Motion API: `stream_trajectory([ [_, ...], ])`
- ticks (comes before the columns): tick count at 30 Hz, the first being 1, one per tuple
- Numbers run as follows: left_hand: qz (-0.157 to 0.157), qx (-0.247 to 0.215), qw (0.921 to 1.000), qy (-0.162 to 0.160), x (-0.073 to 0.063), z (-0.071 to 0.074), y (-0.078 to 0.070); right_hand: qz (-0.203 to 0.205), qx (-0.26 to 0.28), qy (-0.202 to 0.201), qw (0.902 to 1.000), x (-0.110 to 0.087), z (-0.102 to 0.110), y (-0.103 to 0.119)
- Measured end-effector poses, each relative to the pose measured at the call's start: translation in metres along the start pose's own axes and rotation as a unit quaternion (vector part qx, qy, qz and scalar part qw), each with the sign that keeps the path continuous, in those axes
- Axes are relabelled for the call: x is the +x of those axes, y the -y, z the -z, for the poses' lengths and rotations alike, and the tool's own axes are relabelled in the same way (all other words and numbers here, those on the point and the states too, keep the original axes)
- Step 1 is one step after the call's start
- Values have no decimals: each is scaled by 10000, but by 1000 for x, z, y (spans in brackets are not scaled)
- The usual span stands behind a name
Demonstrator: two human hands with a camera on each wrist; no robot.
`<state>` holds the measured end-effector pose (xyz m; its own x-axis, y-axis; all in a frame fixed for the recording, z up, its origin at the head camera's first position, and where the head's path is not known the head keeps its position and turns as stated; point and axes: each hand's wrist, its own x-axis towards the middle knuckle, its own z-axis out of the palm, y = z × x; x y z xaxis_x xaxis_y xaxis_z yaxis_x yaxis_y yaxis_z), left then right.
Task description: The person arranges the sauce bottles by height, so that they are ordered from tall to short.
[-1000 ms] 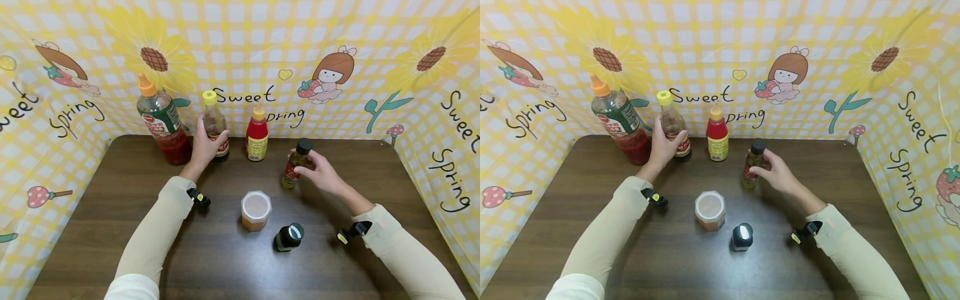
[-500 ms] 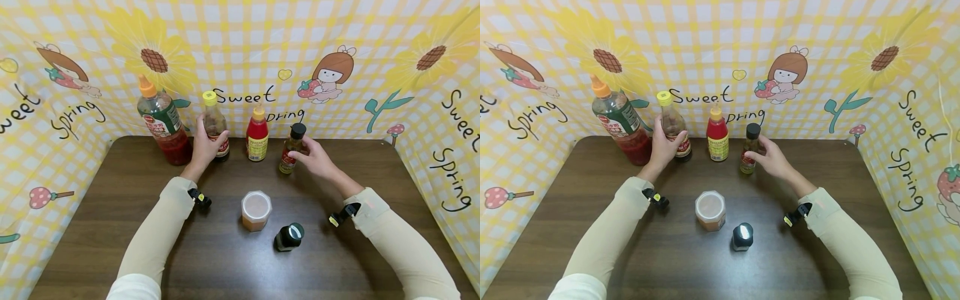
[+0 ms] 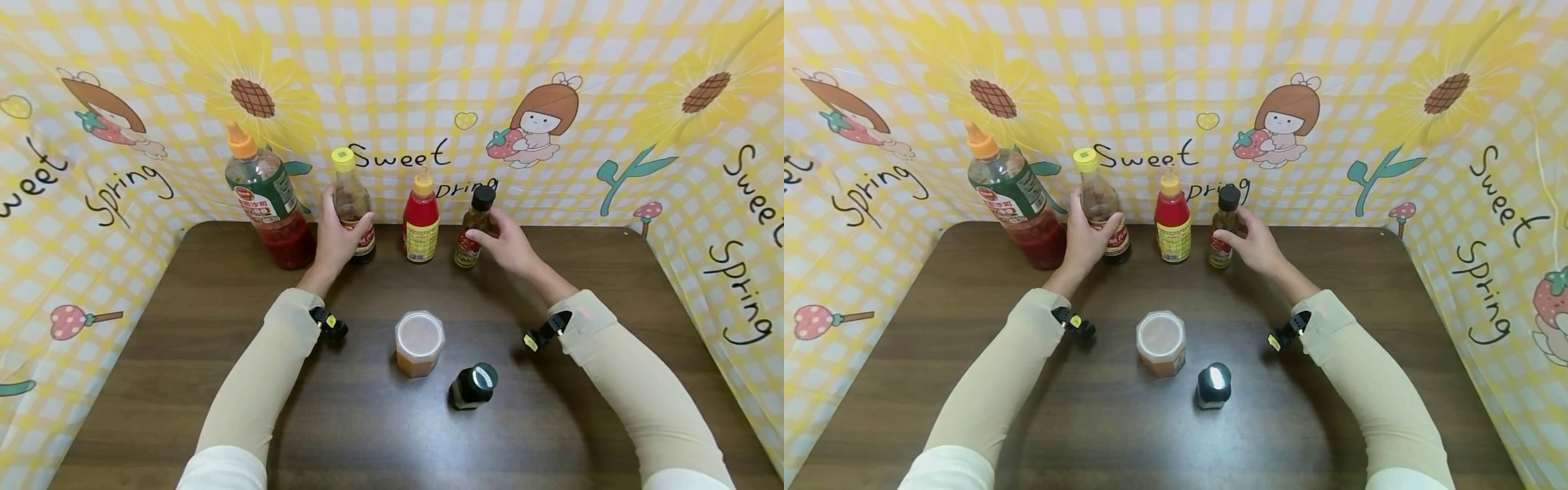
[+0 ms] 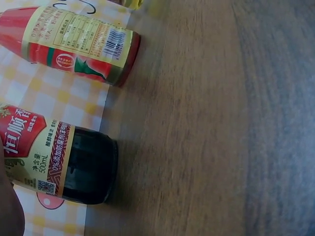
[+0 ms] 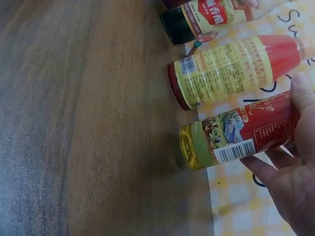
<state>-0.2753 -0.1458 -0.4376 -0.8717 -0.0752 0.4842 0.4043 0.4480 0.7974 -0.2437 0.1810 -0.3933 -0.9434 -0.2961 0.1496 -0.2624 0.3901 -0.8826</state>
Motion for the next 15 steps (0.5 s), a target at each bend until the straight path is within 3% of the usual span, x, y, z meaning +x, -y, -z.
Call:
stream_trajectory([
  [15,72,82,9999,-53,-1,-1,0,34,271,-224,9994,5,0,-7],
])
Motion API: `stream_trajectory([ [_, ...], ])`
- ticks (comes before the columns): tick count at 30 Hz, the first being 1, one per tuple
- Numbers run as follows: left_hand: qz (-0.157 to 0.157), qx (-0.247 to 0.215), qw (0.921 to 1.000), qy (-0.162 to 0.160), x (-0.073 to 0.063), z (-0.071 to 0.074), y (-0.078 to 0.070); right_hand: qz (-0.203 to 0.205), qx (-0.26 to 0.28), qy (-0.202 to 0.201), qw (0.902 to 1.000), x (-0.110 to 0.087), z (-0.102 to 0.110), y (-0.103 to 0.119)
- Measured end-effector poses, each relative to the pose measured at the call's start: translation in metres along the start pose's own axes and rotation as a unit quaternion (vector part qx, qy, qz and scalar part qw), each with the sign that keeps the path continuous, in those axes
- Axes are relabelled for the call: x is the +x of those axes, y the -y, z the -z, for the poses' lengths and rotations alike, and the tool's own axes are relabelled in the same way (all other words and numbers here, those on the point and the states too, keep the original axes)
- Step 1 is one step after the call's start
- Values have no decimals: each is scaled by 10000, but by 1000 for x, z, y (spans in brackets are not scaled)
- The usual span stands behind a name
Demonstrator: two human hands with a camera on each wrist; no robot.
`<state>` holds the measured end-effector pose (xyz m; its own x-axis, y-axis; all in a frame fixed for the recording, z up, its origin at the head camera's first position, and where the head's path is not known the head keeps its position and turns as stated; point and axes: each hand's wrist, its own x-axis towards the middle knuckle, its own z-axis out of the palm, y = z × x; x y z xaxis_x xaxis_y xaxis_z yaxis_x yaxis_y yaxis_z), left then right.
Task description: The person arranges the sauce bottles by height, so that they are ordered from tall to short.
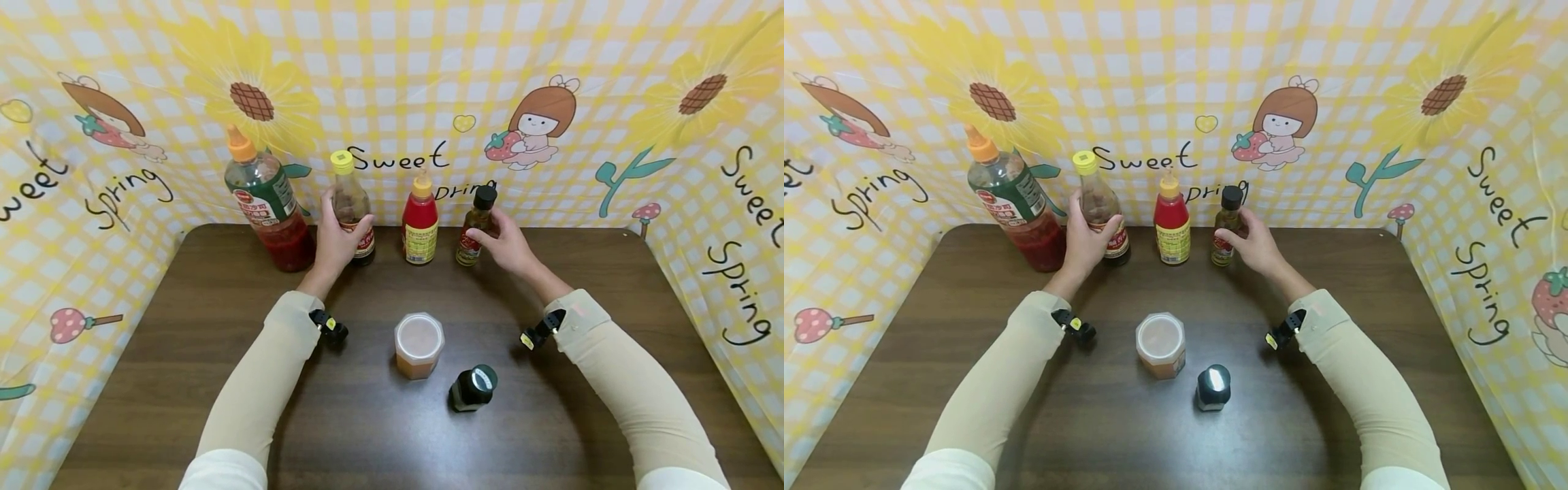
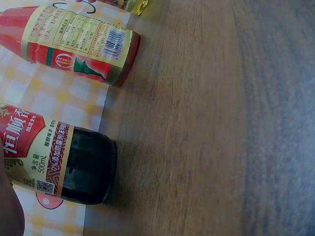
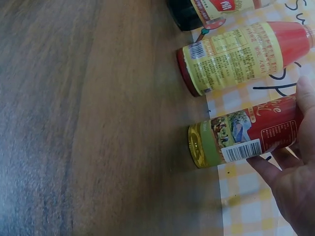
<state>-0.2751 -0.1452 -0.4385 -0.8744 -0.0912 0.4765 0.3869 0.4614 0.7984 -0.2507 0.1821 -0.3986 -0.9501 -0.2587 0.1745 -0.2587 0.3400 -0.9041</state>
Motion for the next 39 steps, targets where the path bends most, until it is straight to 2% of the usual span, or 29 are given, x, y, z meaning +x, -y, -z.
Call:
stream_trajectory([
  [15,25,-45,10000,-65,-2,-1,1,-52,-87,-81,9999,-1,-7,-3],
  [22,127,-3,9999,-58,-2,-1,0,-9,-60,-69,10000,10,-6,-43],
  [33,119,-20,9999,-63,-2,-1,1,127,-580,78,9982,-6,-4,-34],
  [39,88,-2,9999,-101,-2,-2,1,-276,-1089,290,9932,-21,8,-27],
])
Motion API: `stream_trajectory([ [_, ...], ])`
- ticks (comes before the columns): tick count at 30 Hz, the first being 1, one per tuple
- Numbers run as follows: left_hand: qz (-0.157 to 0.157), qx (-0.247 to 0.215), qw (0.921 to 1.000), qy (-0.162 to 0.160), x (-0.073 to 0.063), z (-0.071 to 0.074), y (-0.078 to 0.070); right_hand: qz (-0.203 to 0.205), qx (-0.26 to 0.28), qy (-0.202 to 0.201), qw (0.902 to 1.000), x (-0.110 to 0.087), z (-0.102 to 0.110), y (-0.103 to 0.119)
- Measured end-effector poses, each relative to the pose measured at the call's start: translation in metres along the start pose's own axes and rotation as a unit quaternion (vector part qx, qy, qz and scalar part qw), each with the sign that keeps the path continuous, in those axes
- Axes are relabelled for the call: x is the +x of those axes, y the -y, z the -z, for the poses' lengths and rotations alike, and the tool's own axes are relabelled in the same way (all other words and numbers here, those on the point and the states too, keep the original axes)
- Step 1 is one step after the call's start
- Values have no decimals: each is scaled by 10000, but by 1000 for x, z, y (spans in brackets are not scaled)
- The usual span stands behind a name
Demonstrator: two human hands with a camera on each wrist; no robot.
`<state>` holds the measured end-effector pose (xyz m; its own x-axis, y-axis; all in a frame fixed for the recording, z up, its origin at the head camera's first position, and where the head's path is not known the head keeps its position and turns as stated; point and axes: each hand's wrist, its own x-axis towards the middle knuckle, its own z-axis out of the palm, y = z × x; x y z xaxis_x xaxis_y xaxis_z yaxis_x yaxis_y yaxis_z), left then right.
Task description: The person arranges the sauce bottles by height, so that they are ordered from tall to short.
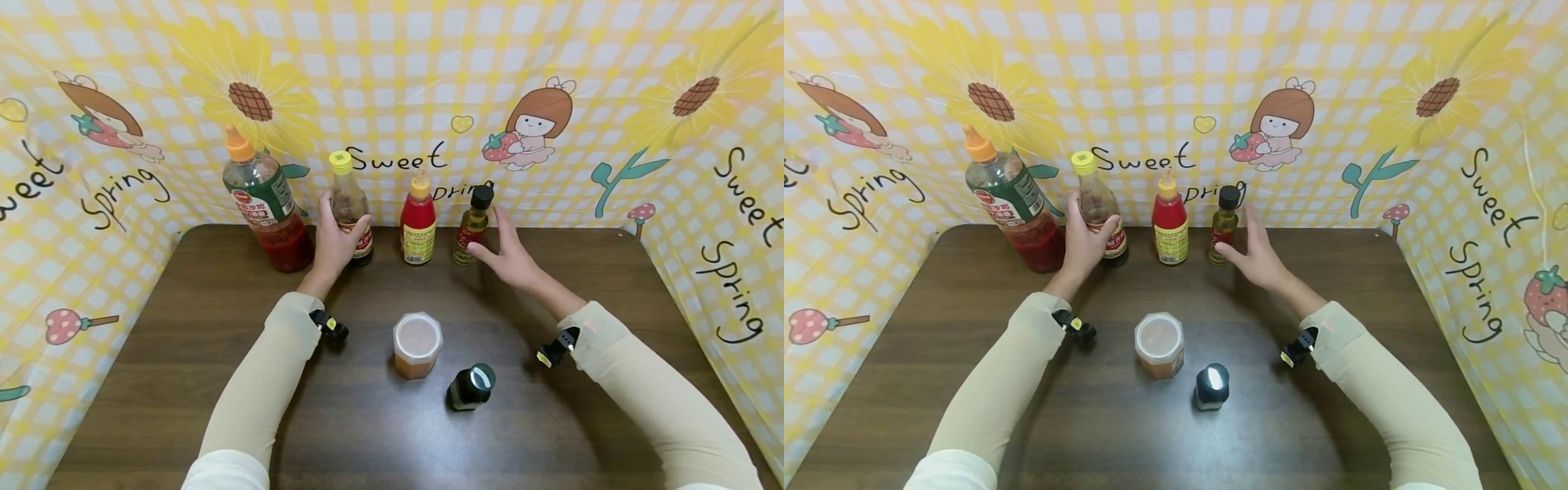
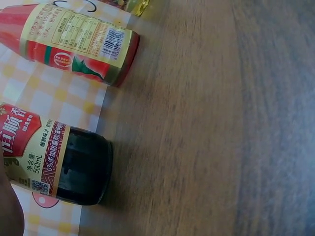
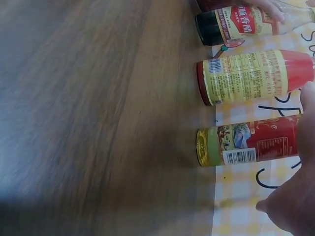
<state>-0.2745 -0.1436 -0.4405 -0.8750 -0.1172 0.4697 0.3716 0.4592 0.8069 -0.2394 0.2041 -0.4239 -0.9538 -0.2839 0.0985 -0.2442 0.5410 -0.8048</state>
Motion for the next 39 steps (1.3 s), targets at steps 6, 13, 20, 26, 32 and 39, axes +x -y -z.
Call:
stream_trajectory([
  [6,12,23,10000,-16,0,0,0,-44,-213,278,9994,-21,17,2],
  [13,92,13,10000,26,0,-1,-1,359,38,625,9974,-56,32,13],
  [20,9,-18,10000,36,1,-1,2,1005,463,745,9911,-90,37,19],
  [26,-11,-100,9999,48,0,-1,4,1708,582,957,9789,-113,35,20],
  [32,3,-112,9999,41,1,1,3,2091,754,1438,9643,-133,29,23],
  [39,-18,-137,9999,68,1,-1,4,2161,911,1714,9569,-149,14,24],
])
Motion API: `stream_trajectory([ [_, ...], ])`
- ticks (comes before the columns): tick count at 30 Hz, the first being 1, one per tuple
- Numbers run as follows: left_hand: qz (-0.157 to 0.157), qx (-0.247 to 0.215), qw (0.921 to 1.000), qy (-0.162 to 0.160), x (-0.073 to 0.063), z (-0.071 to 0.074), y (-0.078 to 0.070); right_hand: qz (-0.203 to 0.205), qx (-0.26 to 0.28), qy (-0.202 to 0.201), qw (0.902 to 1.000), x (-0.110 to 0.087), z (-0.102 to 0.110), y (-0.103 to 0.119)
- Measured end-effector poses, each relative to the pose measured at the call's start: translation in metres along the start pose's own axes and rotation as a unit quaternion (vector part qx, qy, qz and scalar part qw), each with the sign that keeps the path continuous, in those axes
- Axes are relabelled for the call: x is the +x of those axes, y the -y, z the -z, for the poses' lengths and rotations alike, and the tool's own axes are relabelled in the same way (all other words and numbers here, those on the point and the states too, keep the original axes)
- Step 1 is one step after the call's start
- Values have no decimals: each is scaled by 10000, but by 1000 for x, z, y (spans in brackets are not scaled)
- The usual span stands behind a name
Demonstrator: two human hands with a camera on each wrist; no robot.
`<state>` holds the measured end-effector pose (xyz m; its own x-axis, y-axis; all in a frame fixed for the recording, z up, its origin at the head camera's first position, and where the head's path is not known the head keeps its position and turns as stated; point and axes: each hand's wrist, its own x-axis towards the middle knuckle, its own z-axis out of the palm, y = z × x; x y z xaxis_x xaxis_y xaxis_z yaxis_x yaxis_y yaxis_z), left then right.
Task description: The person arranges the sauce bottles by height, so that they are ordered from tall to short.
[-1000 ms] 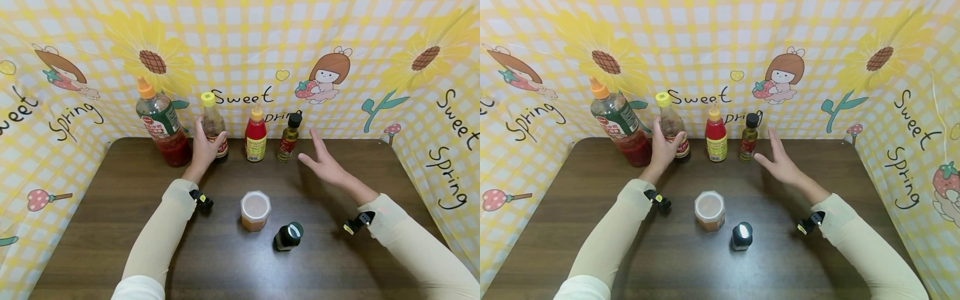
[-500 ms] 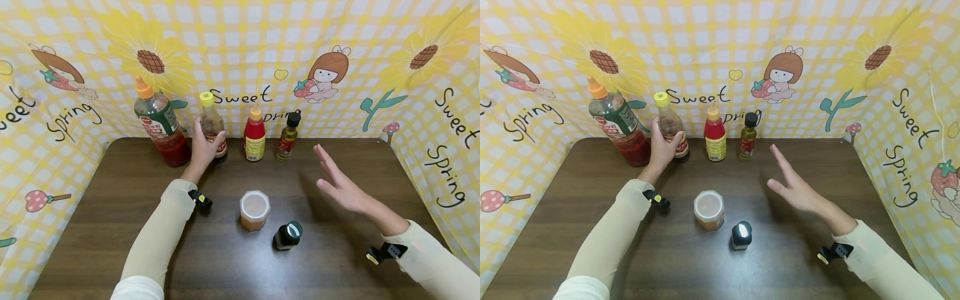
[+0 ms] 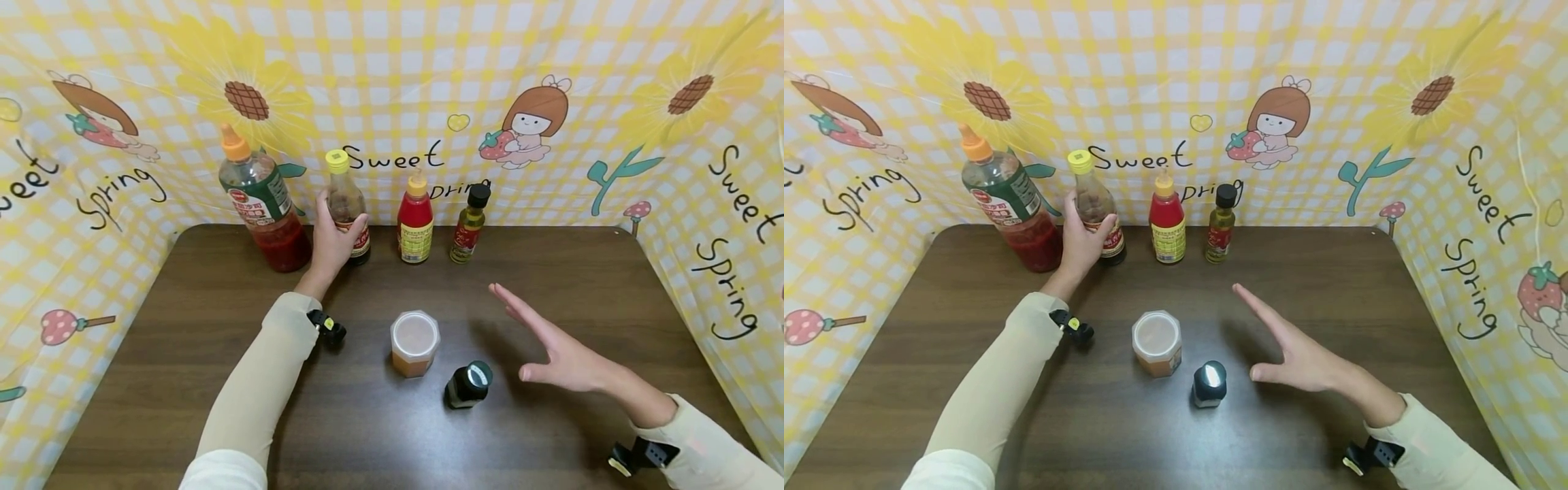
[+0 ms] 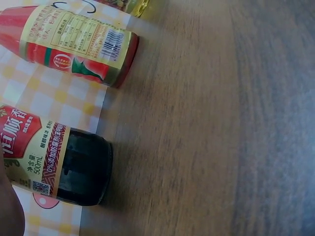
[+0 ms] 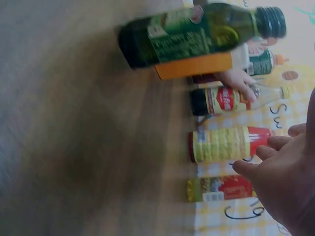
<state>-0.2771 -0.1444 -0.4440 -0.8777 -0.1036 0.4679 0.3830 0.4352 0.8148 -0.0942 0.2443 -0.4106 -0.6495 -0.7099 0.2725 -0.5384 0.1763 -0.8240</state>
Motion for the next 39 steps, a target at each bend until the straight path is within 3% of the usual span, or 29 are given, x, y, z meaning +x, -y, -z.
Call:
stream_trajectory([
  [7,67,8,10000,17,-1,0,-2,134,282,332,9990,-2,-22,-3],
  [14,106,-18,9999,41,-1,1,-2,-113,519,597,9968,-2,-37,-8],
  [20,61,-24,10000,32,-1,2,-2,-345,603,567,9960,-2,-47,-11],
  [32,198,-22,9998,24,-2,1,-2,-100,865,457,9952,3,-60,-10],
  [39,188,-49,9998,28,-3,1,-2,-301,747,300,9963,3,-64,-7],
])
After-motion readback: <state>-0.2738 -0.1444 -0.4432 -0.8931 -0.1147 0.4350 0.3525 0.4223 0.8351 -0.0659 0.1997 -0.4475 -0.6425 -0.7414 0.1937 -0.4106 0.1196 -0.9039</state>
